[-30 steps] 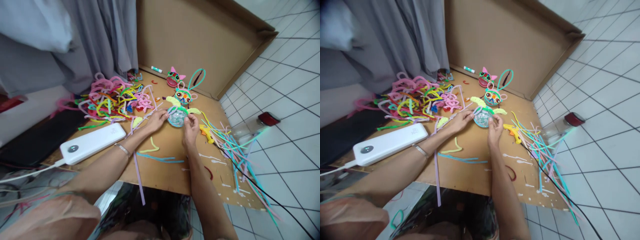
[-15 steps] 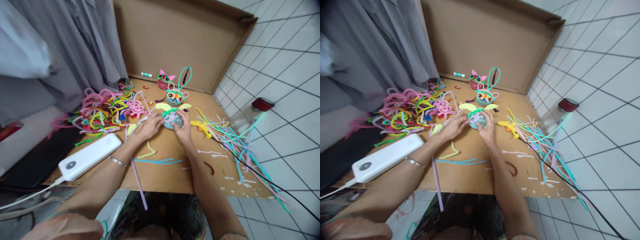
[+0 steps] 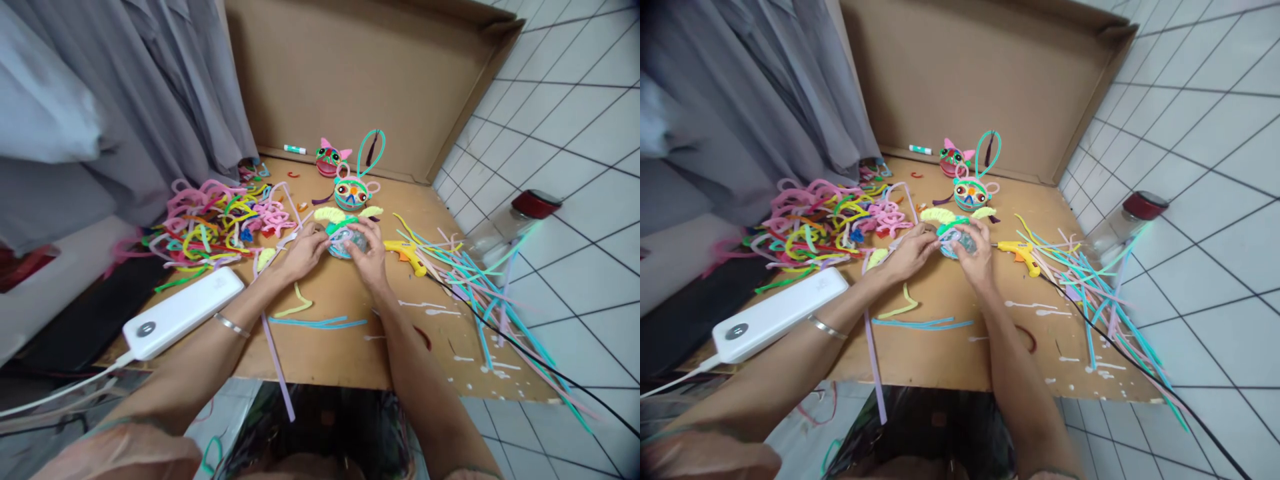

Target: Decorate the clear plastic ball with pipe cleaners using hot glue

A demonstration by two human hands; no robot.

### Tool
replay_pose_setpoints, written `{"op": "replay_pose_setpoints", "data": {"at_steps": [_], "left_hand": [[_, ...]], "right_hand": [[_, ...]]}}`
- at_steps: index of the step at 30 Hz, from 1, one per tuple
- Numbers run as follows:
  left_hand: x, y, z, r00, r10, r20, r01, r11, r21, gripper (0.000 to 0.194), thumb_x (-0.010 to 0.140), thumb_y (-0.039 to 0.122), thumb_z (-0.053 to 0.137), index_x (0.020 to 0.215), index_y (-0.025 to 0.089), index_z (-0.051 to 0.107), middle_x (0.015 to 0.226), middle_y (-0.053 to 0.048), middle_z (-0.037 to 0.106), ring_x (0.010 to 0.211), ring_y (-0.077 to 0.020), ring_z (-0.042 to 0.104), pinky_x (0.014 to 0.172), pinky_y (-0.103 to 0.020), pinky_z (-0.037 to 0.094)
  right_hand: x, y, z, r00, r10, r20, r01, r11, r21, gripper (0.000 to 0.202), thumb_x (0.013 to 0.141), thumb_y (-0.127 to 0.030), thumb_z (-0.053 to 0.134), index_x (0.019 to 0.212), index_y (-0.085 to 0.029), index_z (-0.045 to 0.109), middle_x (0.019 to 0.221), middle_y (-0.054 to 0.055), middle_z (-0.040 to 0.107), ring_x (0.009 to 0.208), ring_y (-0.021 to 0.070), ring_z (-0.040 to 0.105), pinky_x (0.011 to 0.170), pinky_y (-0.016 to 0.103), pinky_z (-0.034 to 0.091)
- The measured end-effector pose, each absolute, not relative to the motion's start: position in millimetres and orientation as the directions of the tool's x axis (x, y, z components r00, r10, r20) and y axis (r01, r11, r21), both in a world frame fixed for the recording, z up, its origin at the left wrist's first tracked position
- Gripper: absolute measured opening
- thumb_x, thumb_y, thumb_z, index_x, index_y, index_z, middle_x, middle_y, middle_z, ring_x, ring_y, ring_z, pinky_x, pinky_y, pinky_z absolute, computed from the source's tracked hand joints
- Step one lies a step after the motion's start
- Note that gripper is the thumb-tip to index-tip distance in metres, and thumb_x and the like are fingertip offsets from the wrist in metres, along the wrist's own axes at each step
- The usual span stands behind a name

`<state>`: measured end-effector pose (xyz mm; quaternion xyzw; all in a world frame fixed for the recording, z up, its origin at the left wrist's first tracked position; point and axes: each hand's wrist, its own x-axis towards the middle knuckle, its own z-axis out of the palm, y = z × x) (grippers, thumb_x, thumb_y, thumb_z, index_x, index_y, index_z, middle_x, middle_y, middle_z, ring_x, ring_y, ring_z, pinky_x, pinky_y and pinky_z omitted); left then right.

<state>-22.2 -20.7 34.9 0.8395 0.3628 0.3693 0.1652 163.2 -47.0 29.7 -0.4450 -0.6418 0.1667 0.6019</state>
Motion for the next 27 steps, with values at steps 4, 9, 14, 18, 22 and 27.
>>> {"op": "replay_pose_setpoints", "data": {"at_steps": [4, 9, 14, 18, 22, 27], "left_hand": [[-23.0, -23.8, 33.8, 0.465, 0.731, 0.499, 0.477, -0.682, 0.555, 0.028, 0.1, 0.034, 0.043, 0.087, 0.018, 0.063, 0.104, -0.009, 0.057, 0.101, -0.0215, 0.056, 0.095, -0.036, 0.048], [-23.1, -24.4, 32.0, 0.454, 0.728, 0.514, 0.447, -0.685, 0.575, 0.033, 0.1, 0.038, 0.043, 0.086, 0.017, 0.064, 0.107, -0.01, 0.056, 0.105, -0.0226, 0.055, 0.1, -0.039, 0.047], [-24.4, -26.4, 34.2, 0.441, 0.747, 0.497, 0.434, -0.662, 0.611, 0.029, 0.1, 0.036, 0.045, 0.086, 0.018, 0.063, 0.107, -0.01, 0.056, 0.109, -0.0231, 0.054, 0.103, -0.039, 0.046], [-25.6, -27.2, 36.6, 0.436, 0.755, 0.49, 0.413, -0.652, 0.636, 0.028, 0.099, 0.034, 0.046, 0.084, 0.017, 0.062, 0.106, -0.011, 0.056, 0.109, -0.0231, 0.055, 0.103, -0.039, 0.045], [-26.4, -26.1, 35.4, 0.418, 0.757, 0.502, 0.403, -0.65, 0.645, 0.022, 0.097, 0.034, 0.05, 0.087, 0.017, 0.061, 0.108, -0.011, 0.058, 0.107, -0.0231, 0.056, 0.1, -0.039, 0.046], [-26.1, -26.6, 34.3, 0.397, 0.767, 0.504, 0.418, -0.64, 0.645, 0.015, 0.093, 0.031, 0.053, 0.09, 0.017, 0.058, 0.098, -0.009, 0.061, 0.095, -0.0218, 0.057, 0.09, -0.037, 0.049]], "right_hand": [[161.1, -46.3, 26.9, 0.113, 0.782, 0.613, 0.401, 0.529, -0.748, 0.028, 0.08, -0.041, 0.072, 0.104, -0.027, 0.074, 0.129, 0.008, 0.055, 0.129, 0.0264, 0.052, 0.117, 0.047, 0.04], [163.4, -46.3, 27.3, 0.11, 0.78, 0.616, 0.423, 0.524, -0.739, 0.029, 0.078, -0.043, 0.074, 0.103, -0.028, 0.074, 0.126, 0.007, 0.055, 0.13, 0.0272, 0.051, 0.117, 0.05, 0.038], [163.0, -48.3, 29.7, 0.11, 0.774, 0.624, 0.442, 0.524, -0.728, 0.025, 0.078, -0.041, 0.075, 0.1, -0.028, 0.072, 0.125, 0.007, 0.055, 0.13, 0.0266, 0.05, 0.115, 0.05, 0.039], [162.0, -50.1, 30.5, 0.107, 0.756, 0.646, 0.471, 0.534, -0.702, 0.024, 0.079, -0.039, 0.075, 0.099, -0.027, 0.072, 0.123, 0.007, 0.056, 0.127, 0.026, 0.052, 0.113, 0.049, 0.041], [162.2, -50.2, 30.2, 0.124, 0.748, 0.652, 0.482, 0.529, -0.698, 0.023, 0.079, -0.037, 0.074, 0.099, -0.026, 0.072, 0.122, 0.007, 0.055, 0.124, 0.026, 0.053, 0.113, 0.05, 0.041], [161.4, -50.0, 29.7, 0.14, 0.748, 0.649, 0.463, 0.53, -0.711, 0.024, 0.078, -0.036, 0.075, 0.099, -0.025, 0.072, 0.122, 0.007, 0.054, 0.124, 0.0257, 0.053, 0.113, 0.049, 0.04]]}}
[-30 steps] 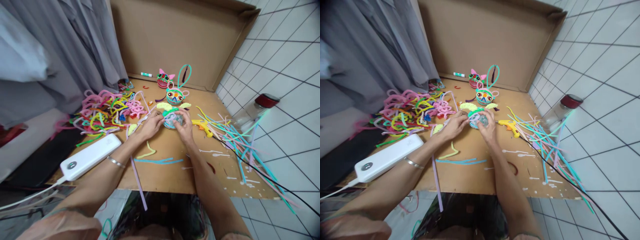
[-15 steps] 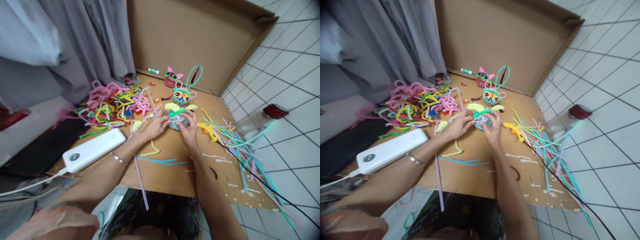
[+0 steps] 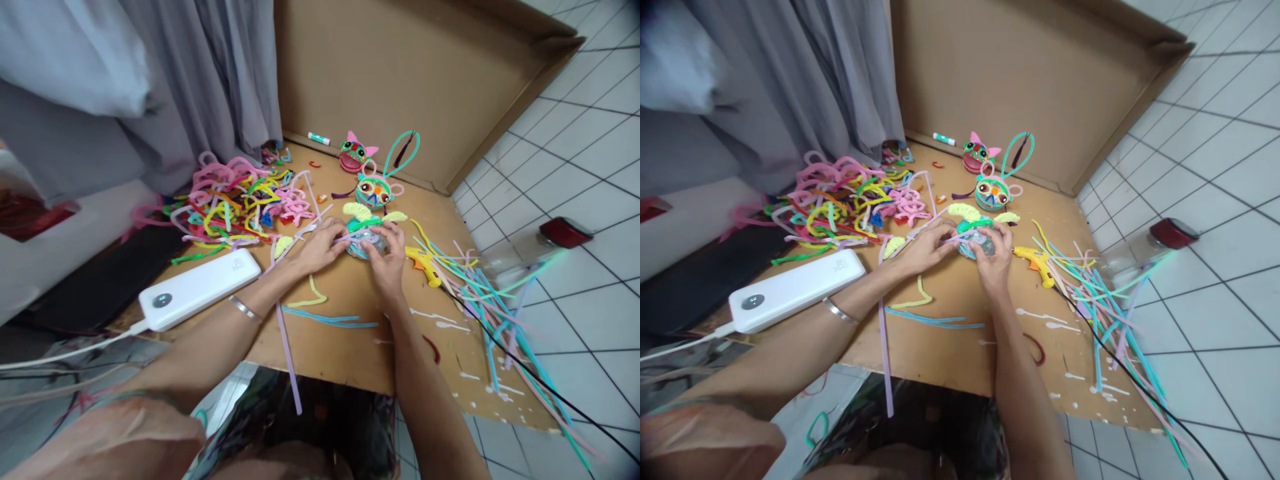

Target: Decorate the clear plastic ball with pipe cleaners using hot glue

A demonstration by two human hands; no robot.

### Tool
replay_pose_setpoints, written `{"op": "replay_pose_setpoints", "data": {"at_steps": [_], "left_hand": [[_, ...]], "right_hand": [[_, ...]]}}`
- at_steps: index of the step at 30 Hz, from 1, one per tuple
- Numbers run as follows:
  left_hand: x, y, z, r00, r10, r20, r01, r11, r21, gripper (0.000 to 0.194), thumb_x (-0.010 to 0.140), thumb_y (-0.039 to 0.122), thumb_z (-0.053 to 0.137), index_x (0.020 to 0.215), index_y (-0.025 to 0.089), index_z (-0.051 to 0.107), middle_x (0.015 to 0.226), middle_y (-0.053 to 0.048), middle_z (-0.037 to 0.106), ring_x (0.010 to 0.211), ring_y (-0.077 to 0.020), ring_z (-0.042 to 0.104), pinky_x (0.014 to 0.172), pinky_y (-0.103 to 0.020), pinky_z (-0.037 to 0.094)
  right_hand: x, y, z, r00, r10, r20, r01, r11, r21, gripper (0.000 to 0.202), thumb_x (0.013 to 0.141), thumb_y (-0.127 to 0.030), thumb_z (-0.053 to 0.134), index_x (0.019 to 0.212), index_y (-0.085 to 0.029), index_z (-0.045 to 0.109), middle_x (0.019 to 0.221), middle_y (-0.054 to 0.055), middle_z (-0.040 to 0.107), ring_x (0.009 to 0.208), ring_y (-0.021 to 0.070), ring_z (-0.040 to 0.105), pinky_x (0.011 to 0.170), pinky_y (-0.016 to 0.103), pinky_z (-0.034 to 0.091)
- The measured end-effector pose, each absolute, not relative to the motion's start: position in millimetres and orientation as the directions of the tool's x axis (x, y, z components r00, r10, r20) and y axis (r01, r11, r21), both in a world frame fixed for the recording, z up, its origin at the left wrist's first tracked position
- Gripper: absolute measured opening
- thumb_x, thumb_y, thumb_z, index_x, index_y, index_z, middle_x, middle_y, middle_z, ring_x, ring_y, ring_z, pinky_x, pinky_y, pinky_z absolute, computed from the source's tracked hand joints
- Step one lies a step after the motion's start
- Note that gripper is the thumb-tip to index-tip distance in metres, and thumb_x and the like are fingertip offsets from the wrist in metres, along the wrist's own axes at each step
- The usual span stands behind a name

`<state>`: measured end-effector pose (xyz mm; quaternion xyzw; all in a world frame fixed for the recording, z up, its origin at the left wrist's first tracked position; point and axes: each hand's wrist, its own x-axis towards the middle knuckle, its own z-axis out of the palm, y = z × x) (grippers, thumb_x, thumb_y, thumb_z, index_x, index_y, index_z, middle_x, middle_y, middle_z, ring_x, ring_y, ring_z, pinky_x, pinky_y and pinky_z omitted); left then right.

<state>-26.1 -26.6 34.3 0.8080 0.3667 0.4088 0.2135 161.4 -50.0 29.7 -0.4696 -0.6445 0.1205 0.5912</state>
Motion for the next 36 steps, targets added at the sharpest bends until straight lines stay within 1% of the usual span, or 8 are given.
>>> {"op": "replay_pose_setpoints", "data": {"at_steps": [3, 5, 14, 19, 25, 27, 32, 36], "left_hand": [[-26.2, -26.7, 34.7, 0.346, 0.792, 0.503, 0.413, -0.61, 0.676, 0.013, 0.09, 0.031, 0.054, 0.093, 0.018, 0.056, 0.09, -0.006, 0.061, 0.085, -0.02, 0.056, 0.081, -0.035, 0.049], [-27.0, -25.7, 34.8, 0.333, 0.799, 0.5, 0.409, -0.601, 0.687, 0.012, 0.089, 0.029, 0.053, 0.093, 0.018, 0.056, 0.088, -0.006, 0.062, 0.082, -0.0193, 0.057, 0.08, -0.034, 0.049], [-26.7, -19.1, 29.1, 0.279, 0.833, 0.478, 0.408, -0.553, 0.726, 0.015, 0.09, 0.025, 0.049, 0.091, 0.017, 0.061, 0.089, -0.006, 0.068, 0.084, -0.019, 0.061, 0.082, -0.033, 0.05], [-26.3, -20.8, 31.2, 0.295, 0.836, 0.462, 0.428, -0.548, 0.719, 0.019, 0.091, 0.026, 0.048, 0.094, 0.016, 0.064, 0.094, -0.008, 0.07, 0.088, -0.0207, 0.063, 0.085, -0.036, 0.051], [-29.4, -24.2, 36.0, 0.323, 0.83, 0.454, 0.441, -0.556, 0.704, 0.023, 0.087, 0.019, 0.046, 0.098, 0.017, 0.066, 0.101, -0.007, 0.071, 0.095, -0.0216, 0.064, 0.092, -0.037, 0.051], [-29.1, -24.4, 36.1, 0.315, 0.836, 0.45, 0.435, -0.548, 0.714, 0.022, 0.087, 0.022, 0.047, 0.098, 0.016, 0.066, 0.099, -0.007, 0.071, 0.093, -0.0213, 0.064, 0.09, -0.036, 0.051], [-27.6, -22.2, 33.5, 0.299, 0.836, 0.459, 0.411, -0.548, 0.729, 0.027, 0.093, 0.038, 0.051, 0.091, 0.016, 0.066, 0.091, -0.007, 0.07, 0.085, -0.0202, 0.063, 0.082, -0.034, 0.051], [-26.9, -18.4, 28.1, 0.306, 0.819, 0.486, 0.387, -0.573, 0.722, 0.023, 0.093, 0.034, 0.052, 0.085, 0.016, 0.064, 0.093, -0.008, 0.07, 0.085, -0.02, 0.063, 0.083, -0.035, 0.05]], "right_hand": [[160.5, -50.4, 29.7, 0.154, 0.752, 0.641, 0.462, 0.519, -0.72, 0.024, 0.078, -0.036, 0.073, 0.1, -0.025, 0.071, 0.122, 0.007, 0.054, 0.125, 0.0257, 0.052, 0.114, 0.05, 0.039], [160.4, -50.5, 29.8, 0.162, 0.751, 0.64, 0.461, 0.516, -0.722, 0.024, 0.078, -0.036, 0.073, 0.1, -0.025, 0.071, 0.122, 0.007, 0.055, 0.125, 0.0259, 0.052, 0.114, 0.05, 0.039], [159.0, -51.1, 30.4, 0.162, 0.734, 0.66, 0.501, 0.515, -0.695, 0.022, 0.08, -0.036, 0.071, 0.099, -0.026, 0.067, 0.12, 0.007, 0.055, 0.124, 0.0262, 0.052, 0.114, 0.052, 0.038], [158.3, -51.8, 30.2, 0.172, 0.726, 0.666, 0.503, 0.516, -0.693, 0.022, 0.08, -0.035, 0.072, 0.098, -0.025, 0.067, 0.119, 0.008, 0.055, 0.123, 0.0258, 0.053, 0.113, 0.051, 0.039], [157.9, -51.3, 29.7, 0.178, 0.727, 0.663, 0.508, 0.509, -0.695, 0.022, 0.08, -0.036, 0.07, 0.099, -0.025, 0.066, 0.119, 0.007, 0.055, 0.124, 0.026, 0.052, 0.114, 0.051, 0.038], [157.9, -51.2, 29.7, 0.175, 0.725, 0.666, 0.509, 0.513, -0.692, 0.023, 0.08, -0.036, 0.071, 0.099, -0.025, 0.066, 0.118, 0.007, 0.056, 0.123, 0.026, 0.053, 0.114, 0.051, 0.039], [158.2, -50.5, 29.4, 0.168, 0.714, 0.679, 0.527, 0.518, -0.674, 0.022, 0.081, -0.036, 0.071, 0.099, -0.026, 0.066, 0.117, 0.007, 0.056, 0.121, 0.0253, 0.055, 0.111, 0.05, 0.042], [157.6, -50.8, 29.5, 0.165, 0.729, 0.664, 0.511, 0.513, -0.69, 0.021, 0.081, -0.034, 0.071, 0.099, -0.025, 0.066, 0.119, 0.007, 0.055, 0.121, 0.0253, 0.054, 0.112, 0.05, 0.042]]}}
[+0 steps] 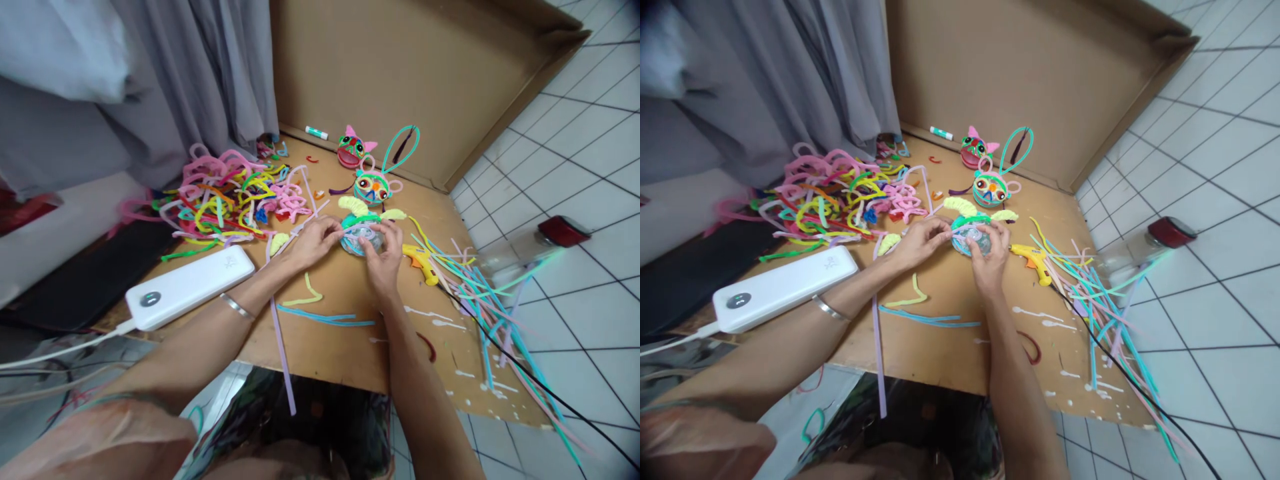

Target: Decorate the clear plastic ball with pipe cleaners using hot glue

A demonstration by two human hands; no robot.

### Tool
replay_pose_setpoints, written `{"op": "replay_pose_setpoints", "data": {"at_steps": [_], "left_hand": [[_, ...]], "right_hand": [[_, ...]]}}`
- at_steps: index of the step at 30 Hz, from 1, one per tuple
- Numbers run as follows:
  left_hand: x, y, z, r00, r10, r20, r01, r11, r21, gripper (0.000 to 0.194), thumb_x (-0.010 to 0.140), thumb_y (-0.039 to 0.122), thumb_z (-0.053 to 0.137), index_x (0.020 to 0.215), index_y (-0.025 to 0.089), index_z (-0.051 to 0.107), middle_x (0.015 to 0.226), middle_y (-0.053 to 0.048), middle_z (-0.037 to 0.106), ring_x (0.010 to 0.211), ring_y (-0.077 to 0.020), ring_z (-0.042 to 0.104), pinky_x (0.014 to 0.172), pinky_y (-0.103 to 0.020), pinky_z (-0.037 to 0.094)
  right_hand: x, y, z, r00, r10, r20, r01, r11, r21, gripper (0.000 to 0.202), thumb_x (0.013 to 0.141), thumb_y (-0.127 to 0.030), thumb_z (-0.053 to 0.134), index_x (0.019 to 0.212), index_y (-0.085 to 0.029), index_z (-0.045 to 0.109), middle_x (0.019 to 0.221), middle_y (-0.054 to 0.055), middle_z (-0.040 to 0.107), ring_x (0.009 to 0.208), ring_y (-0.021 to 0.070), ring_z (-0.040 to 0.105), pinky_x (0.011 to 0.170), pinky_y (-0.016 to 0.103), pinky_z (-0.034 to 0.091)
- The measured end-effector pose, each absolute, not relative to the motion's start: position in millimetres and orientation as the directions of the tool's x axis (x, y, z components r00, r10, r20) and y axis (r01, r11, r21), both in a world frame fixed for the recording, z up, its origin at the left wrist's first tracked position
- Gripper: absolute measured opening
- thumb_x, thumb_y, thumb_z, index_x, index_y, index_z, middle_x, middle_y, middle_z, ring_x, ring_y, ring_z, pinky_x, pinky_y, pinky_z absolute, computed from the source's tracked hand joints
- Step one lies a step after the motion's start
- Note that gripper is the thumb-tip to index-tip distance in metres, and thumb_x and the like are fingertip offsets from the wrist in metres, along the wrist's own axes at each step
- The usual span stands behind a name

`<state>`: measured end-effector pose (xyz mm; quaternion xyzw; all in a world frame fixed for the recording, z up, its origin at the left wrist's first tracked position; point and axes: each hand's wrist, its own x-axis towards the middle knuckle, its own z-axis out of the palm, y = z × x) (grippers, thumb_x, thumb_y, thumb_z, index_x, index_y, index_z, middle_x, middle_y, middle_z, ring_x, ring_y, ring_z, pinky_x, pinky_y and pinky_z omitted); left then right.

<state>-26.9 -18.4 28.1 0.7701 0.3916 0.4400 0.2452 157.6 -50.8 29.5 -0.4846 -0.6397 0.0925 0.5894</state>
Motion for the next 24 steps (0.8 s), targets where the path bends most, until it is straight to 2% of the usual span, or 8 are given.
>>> {"op": "replay_pose_setpoints", "data": {"at_steps": [6, 10, 15, 19, 24], "left_hand": [[-26.2, -15.1, 22.3, 0.317, 0.802, 0.505, 0.367, -0.595, 0.715, 0.022, 0.094, 0.032, 0.049, 0.08, 0.017, 0.059, 0.104, -0.011, 0.07, 0.093, -0.0213, 0.065, 0.089, -0.037, 0.05], [-27.5, -17.5, 24.6, 0.323, 0.8, 0.505, 0.367, -0.598, 0.713, 0.023, 0.095, 0.032, 0.048, 0.082, 0.018, 0.06, 0.114, -0.012, 0.07, 0.11, -0.0242, 0.064, 0.097, -0.04, 0.049], [-27.6, -22.3, 29.2, 0.326, 0.804, 0.497, 0.371, -0.592, 0.715, 0.022, 0.093, 0.033, 0.05, 0.082, 0.018, 0.061, 0.119, -0.014, 0.068, 0.122, -0.0264, 0.061, 0.101, -0.041, 0.049], [-27.5, -23.5, 31.3, 0.336, 0.807, 0.485, 0.369, -0.587, 0.721, 0.023, 0.092, 0.035, 0.051, 0.083, 0.018, 0.062, 0.121, -0.015, 0.067, 0.126, -0.0272, 0.059, 0.104, -0.041, 0.048], [-29.7, -22.0, 31.2, 0.359, 0.802, 0.477, 0.359, -0.591, 0.722, 0.023, 0.092, 0.036, 0.051, 0.083, 0.018, 0.063, 0.128, -0.015, 0.065, 0.125, -0.0278, 0.059, 0.106, -0.043, 0.046]], "right_hand": [[157.5, -51.5, 31.1, 0.17, 0.763, 0.623, 0.463, 0.497, -0.734, 0.029, 0.077, -0.036, 0.074, 0.104, -0.026, 0.067, 0.122, 0.008, 0.055, 0.124, 0.0262, 0.052, 0.114, 0.05, 0.04], [158.2, -51.0, 33.0, 0.185, 0.77, 0.61, 0.409, 0.504, -0.761, 0.033, 0.075, -0.036, 0.075, 0.105, -0.026, 0.067, 0.121, 0.008, 0.057, 0.122, 0.0258, 0.054, 0.113, 0.049, 0.042], [155.7, -49.5, 30.2, 0.242, 0.778, 0.58, 0.316, 0.502, -0.805, 0.025, 0.079, -0.039, 0.069, 0.097, -0.023, 0.063, 0.111, 0.007, 0.061, 0.116, 0.0239, 0.057, 0.108, 0.045, 0.044], [154.2, -49.2, 26.2, 0.289, 0.788, 0.543, 0.274, 0.475, -0.836, 0.019, 0.077, -0.032, 0.066, 0.087, -0.024, 0.053, 0.111, 0.004, 0.06, 0.115, 0.0213, 0.057, 0.105, 0.041, 0.044], [155.6, -51.1, 28.7, 0.25, 0.758, 0.603, 0.376, 0.498, -0.781, 0.01, 0.076, -0.026, 0.064, 0.083, -0.024, 0.057, 0.108, 0.004, 0.059, 0.114, 0.0215, 0.056, 0.105, 0.041, 0.044]]}}
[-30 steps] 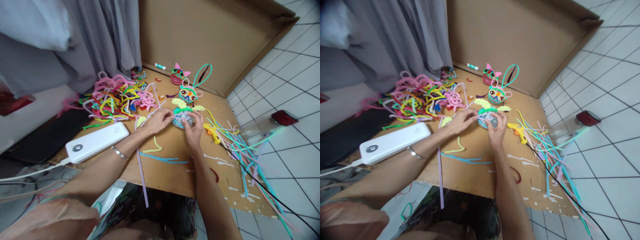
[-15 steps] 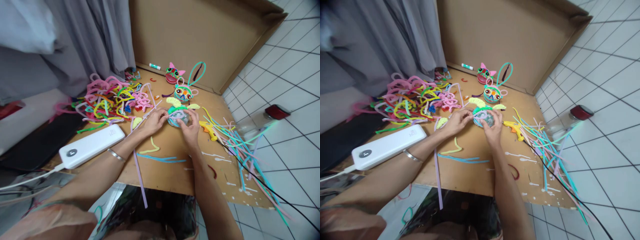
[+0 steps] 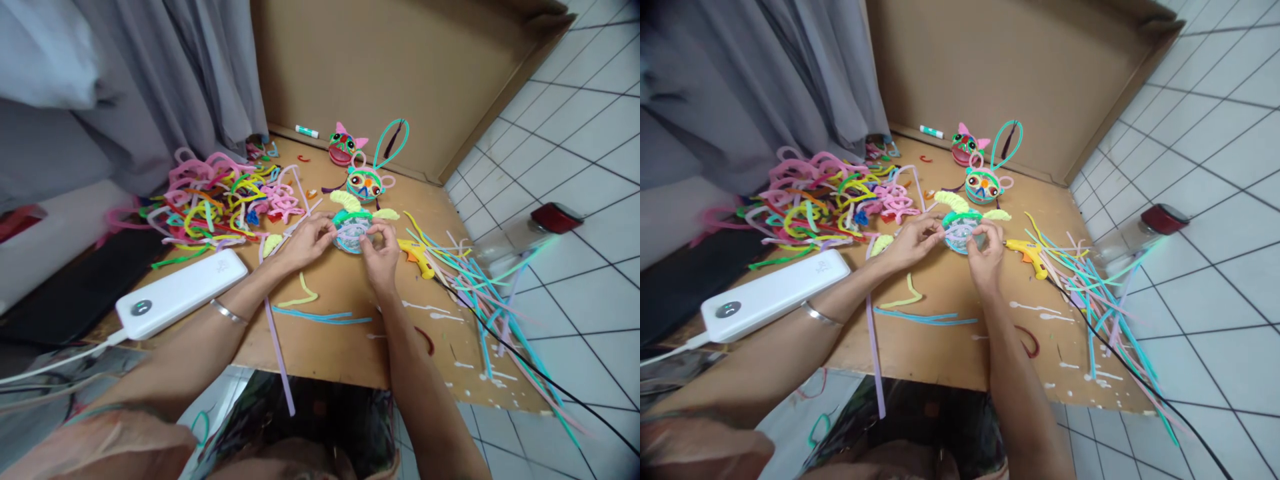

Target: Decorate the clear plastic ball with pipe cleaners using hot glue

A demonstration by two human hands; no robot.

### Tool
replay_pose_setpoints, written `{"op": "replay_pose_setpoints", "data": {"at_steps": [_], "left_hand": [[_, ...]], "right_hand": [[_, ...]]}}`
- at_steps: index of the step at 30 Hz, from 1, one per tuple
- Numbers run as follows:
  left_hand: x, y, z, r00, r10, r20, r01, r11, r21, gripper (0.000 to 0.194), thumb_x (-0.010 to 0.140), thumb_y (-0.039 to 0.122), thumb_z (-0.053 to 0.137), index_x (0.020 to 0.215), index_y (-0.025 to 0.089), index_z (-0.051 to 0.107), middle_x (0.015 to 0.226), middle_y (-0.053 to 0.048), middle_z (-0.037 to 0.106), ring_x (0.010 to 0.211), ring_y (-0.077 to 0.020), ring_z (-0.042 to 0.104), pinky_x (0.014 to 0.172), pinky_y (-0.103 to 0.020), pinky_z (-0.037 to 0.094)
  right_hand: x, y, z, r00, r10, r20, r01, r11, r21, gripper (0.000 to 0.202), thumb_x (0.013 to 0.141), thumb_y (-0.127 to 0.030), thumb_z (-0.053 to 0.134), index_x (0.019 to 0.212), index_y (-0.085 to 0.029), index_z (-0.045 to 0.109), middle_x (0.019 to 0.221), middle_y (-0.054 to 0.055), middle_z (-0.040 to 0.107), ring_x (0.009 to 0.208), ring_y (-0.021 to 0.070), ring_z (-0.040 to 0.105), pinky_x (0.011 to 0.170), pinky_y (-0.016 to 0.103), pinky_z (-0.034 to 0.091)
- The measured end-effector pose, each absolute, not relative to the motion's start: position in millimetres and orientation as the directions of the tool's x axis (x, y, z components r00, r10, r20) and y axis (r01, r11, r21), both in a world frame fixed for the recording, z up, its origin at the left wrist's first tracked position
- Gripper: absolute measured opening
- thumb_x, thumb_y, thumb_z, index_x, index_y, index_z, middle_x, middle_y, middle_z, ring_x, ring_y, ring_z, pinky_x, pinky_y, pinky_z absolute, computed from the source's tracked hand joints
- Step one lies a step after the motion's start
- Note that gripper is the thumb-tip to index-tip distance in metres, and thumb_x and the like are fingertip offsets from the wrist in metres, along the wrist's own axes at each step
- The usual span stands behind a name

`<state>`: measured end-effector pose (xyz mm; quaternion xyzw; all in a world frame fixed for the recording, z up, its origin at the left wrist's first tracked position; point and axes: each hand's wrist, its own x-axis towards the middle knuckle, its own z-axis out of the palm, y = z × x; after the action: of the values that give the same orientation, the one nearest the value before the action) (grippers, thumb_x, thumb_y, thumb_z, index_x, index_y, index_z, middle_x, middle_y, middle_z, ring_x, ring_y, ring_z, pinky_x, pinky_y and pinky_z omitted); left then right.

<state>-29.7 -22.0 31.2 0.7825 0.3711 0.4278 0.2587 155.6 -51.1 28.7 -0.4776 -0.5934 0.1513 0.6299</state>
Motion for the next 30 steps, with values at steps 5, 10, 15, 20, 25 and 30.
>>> {"op": "replay_pose_setpoints", "data": {"at_steps": [5, 10, 15, 20, 25, 30], "left_hand": [[-31.2, -20.0, 30.6, 0.407, 0.767, 0.495, 0.337, -0.63, 0.699, 0.022, 0.094, 0.033, 0.048, 0.083, 0.018, 0.06, 0.125, -0.015, 0.065, 0.127, -0.0273, 0.057, 0.108, -0.043, 0.044], [-30.7, -17.0, 28.6, 0.388, 0.774, 0.501, 0.353, -0.627, 0.695, 0.017, 0.094, 0.029, 0.046, 0.084, 0.019, 0.056, 0.12, -0.015, 0.066, 0.12, -0.026, 0.06, 0.105, -0.043, 0.046], [-29.1, -15.0, 26.6, 0.344, 0.8, 0.491, 0.38, -0.597, 0.707, 0.015, 0.091, 0.027, 0.049, 0.081, 0.018, 0.057, 0.117, -0.015, 0.066, 0.112, -0.0244, 0.062, 0.102, -0.041, 0.047], [-27.7, -16.3, 28.6, 0.311, 0.841, 0.442, 0.356, -0.534, 0.767, 0.015, 0.09, 0.027, 0.051, 0.08, 0.018, 0.057, 0.114, -0.012, 0.067, 0.107, -0.0232, 0.063, 0.1, -0.041, 0.047], [-27.0, -15.3, 27.9, 0.277, 0.868, 0.412, 0.278, -0.483, 0.83, 0.015, 0.088, 0.027, 0.052, 0.077, 0.018, 0.056, 0.11, -0.01, 0.068, 0.106, -0.0227, 0.062, 0.1, -0.039, 0.046], [-26.5, -12.1, 23.6, 0.256, 0.89, 0.377, 0.24, -0.436, 0.867, 0.018, 0.087, 0.029, 0.053, 0.073, 0.018, 0.054, 0.087, -0.005, 0.066, 0.084, -0.0184, 0.06, 0.086, -0.034, 0.049]], "right_hand": [[155.6, -52.8, 31.3, 0.21, 0.756, 0.62, 0.42, 0.503, -0.756, 0.021, 0.074, -0.023, 0.064, 0.095, -0.024, 0.068, 0.111, 0.006, 0.057, 0.114, 0.0228, 0.056, 0.107, 0.044, 0.044], [152.8, -54.5, 31.8, 0.191, 0.769, 0.61, 0.419, 0.498, -0.759, 0.026, 0.072, -0.022, 0.064, 0.098, -0.024, 0.069, 0.113, 0.006, 0.054, 0.118, 0.0238, 0.054, 0.109, 0.046, 0.044], [151.1, -56.3, 32.0, 0.181, 0.774, 0.607, 0.426, 0.494, -0.758, 0.016, 0.07, -0.02, 0.065, 0.086, -0.024, 0.062, 0.111, 0.005, 0.055, 0.116, 0.0235, 0.054, 0.106, 0.046, 0.046], [150.6, -56.3, 30.4, 0.172, 0.79, 0.588, 0.439, 0.473, -0.764, 0.01, 0.073, -0.023, 0.065, 0.083, -0.023, 0.064, 0.116, 0.006, 0.053, 0.117, 0.0238, 0.054, 0.107, 0.047, 0.046], [149.9, -56.0, 29.5, 0.166, 0.789, 0.592, 0.438, 0.479, -0.761, 0.021, 0.075, -0.023, 0.065, 0.095, -0.023, 0.069, 0.118, 0.007, 0.052, 0.118, 0.0227, 0.055, 0.108, 0.044, 0.047], [149.0, -56.2, 29.4, 0.155, 0.779, 0.607, 0.459, 0.488, -0.742, 0.024, 0.074, -0.021, 0.067, 0.097, -0.024, 0.071, 0.117, 0.007, 0.051, 0.119, 0.0228, 0.055, 0.108, 0.044, 0.047]]}}
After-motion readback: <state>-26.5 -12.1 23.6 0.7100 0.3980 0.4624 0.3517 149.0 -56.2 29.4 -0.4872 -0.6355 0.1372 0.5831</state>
